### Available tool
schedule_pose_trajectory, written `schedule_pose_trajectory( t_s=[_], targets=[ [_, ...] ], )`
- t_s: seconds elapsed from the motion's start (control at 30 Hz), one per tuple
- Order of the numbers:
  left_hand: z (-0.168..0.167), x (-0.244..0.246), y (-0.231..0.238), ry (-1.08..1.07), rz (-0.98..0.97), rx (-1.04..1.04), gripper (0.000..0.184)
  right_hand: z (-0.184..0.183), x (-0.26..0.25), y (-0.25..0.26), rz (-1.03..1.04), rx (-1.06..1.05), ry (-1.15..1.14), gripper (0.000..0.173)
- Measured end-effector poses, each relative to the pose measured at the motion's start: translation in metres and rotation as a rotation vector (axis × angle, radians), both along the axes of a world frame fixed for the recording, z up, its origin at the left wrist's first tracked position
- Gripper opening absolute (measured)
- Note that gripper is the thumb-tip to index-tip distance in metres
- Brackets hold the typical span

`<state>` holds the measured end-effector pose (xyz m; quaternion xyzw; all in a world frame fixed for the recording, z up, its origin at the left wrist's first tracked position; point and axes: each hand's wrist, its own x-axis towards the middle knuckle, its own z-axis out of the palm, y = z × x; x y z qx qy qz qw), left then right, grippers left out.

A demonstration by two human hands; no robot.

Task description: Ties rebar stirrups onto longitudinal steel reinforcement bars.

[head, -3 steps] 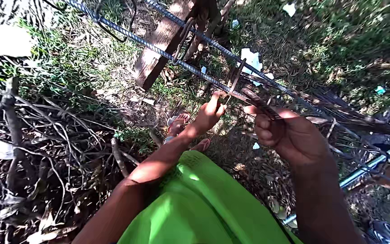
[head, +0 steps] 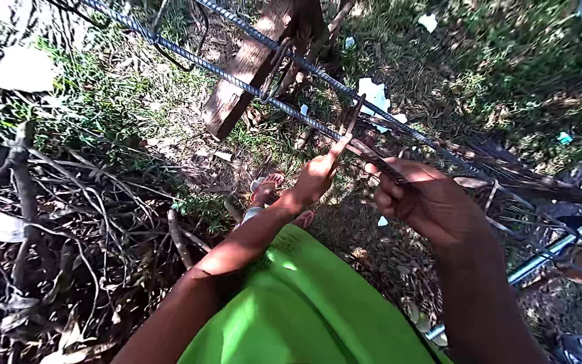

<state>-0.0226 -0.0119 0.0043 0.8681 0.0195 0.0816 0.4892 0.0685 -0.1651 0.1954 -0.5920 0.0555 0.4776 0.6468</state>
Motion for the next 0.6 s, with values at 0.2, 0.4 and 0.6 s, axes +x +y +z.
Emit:
schedule_pose_trajectory(
  t_s=[0.2, 0.4, 0.6],
  targets=[
    [-0.003, 0.003, 0.0, -0.045, -0.007, -0.003, 0.054, 0.011, 0.001, 0.014, 0.15, -0.402, -0.514, 0.032],
    [0.004, -0.002, 0.002, -0.062, -0.017, -0.052, 0.046, 0.031, -0.017, 0.052, 0.409, -0.667, -1.444, 0.045],
    [0.032, -0.017, 0.014, 0.062, -0.06, -0.065, 0.024, 0.025, -0.006, 0.092, 0.776, -0.768, -1.612, 0.029]
  ],
)
